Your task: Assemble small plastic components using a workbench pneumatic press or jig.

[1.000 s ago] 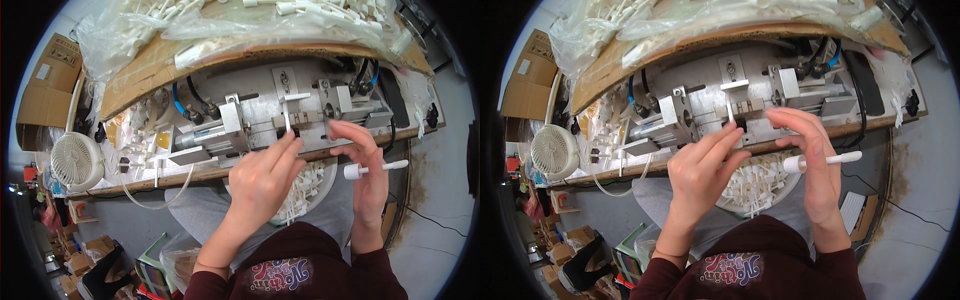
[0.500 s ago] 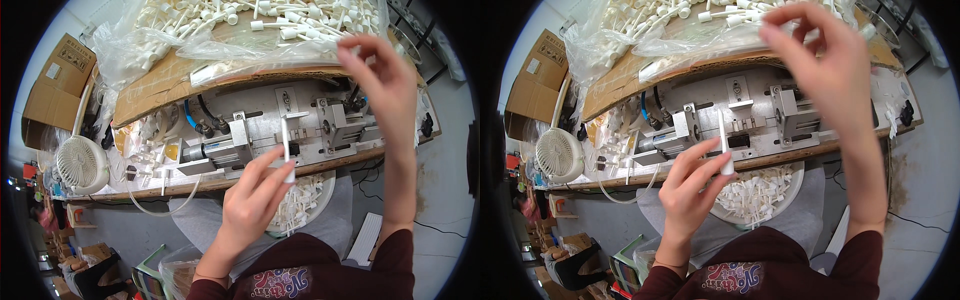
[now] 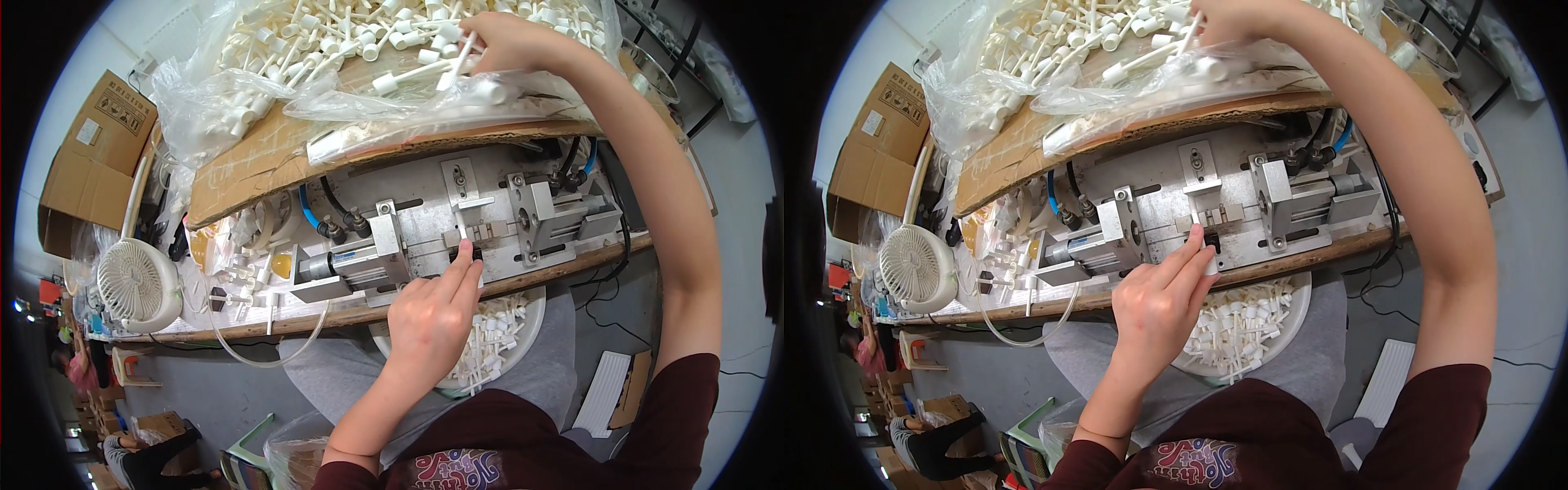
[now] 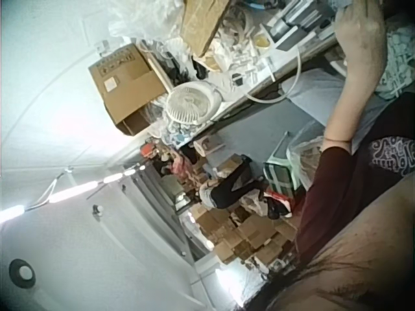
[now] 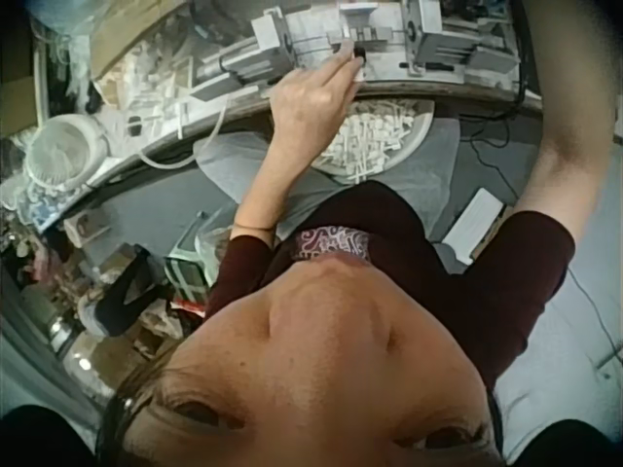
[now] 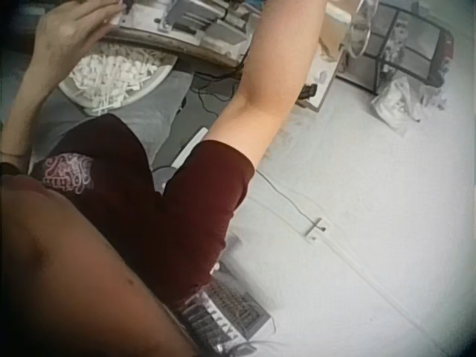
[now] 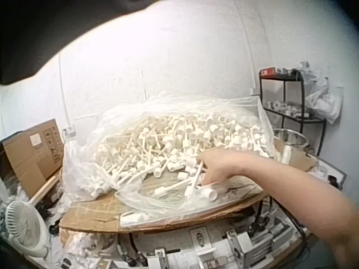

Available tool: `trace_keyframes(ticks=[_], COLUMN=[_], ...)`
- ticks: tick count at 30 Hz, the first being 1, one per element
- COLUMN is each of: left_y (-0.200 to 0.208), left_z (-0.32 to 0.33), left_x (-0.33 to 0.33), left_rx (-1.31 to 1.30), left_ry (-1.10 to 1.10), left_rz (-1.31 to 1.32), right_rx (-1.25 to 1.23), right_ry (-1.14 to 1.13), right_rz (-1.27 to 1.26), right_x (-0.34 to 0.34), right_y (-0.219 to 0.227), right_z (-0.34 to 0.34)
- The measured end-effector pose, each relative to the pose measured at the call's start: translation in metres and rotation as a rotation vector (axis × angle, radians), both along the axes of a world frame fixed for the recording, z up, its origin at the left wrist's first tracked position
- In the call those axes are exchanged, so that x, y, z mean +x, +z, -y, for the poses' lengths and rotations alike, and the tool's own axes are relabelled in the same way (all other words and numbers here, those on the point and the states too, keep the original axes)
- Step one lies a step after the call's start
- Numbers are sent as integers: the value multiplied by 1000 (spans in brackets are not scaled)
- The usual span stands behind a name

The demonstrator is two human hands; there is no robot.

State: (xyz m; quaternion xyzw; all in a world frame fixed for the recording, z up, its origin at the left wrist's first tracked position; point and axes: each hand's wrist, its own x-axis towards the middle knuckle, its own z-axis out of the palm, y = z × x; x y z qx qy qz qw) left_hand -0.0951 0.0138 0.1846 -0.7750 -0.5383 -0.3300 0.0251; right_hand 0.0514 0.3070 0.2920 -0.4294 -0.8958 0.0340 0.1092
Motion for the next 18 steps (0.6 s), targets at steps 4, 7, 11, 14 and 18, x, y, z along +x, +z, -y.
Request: trace_keyframes(ticks=[4,7,11,14,18], left_y=[-2,-2,-3,-7,-8], left_z=[2,2,3,3,2], left_x=[-1,-2,-2,-4,-3], left_rx=[-10,-14,-14,4,20], left_ry=[15,20,20,26,1], left_rz=[-8,-13,-9,5,16], right_rx=[-81,-52,-54,-200,-351], right_ry=[9,-63,-62,-68,-50], right_rz=[38,-6,-217,-539,-866], right_x=[-18,-26,-7,3,23], right_y=[15,38,49,60,59], right_z=[8,27,21,27,18])
